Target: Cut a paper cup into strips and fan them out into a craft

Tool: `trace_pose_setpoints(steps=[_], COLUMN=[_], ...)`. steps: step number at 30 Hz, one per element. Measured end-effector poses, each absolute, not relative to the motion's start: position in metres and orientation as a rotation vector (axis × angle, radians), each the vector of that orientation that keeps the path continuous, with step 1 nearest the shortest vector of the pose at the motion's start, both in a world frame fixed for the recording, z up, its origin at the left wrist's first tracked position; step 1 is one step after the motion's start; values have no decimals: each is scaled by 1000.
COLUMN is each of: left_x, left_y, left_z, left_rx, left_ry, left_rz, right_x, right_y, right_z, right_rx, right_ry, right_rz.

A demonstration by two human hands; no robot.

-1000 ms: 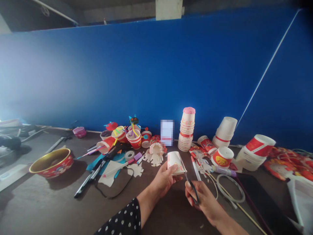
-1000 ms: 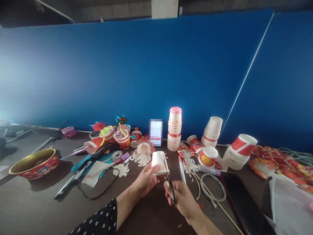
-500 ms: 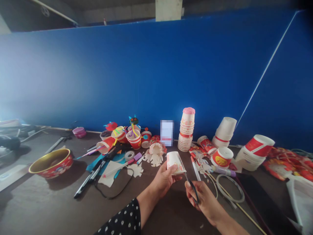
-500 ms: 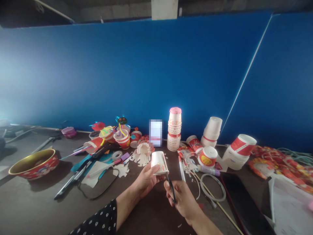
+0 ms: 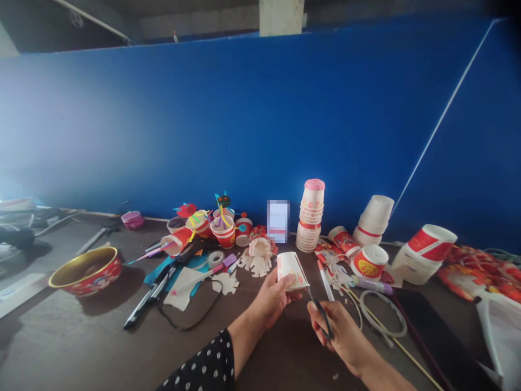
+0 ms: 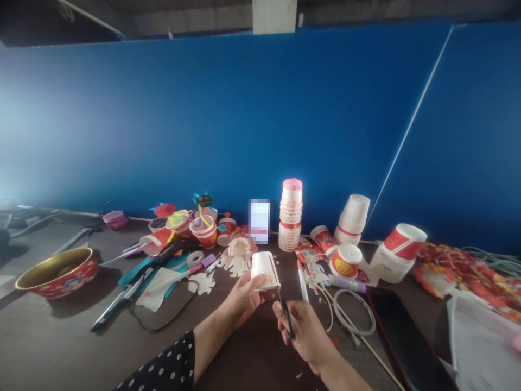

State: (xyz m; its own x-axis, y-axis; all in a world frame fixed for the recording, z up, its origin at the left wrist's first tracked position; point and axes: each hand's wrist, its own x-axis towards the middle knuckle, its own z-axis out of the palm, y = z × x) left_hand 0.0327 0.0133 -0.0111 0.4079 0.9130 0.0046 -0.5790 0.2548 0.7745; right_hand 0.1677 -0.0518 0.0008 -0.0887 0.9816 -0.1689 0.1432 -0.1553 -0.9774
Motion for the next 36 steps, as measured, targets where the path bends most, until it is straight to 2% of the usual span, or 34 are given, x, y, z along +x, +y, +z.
trace_pose_setpoints(steps=[7,24,36], left_x=[31,25,26], left_y=[14,22,33], left_z=[-12,-6,-3], left_rx=[783,551,333], left_ry=[502,396,460], left_rz=[1074,1091,1309], right_x=[166,170,168], right_y=[-53,-52,-51], right_z=[2,-4,-2], right_rx=[-1404,-1252,-1396], right_ry=[-1270,-1298,-1731], right_rz=[1320,1503,1311])
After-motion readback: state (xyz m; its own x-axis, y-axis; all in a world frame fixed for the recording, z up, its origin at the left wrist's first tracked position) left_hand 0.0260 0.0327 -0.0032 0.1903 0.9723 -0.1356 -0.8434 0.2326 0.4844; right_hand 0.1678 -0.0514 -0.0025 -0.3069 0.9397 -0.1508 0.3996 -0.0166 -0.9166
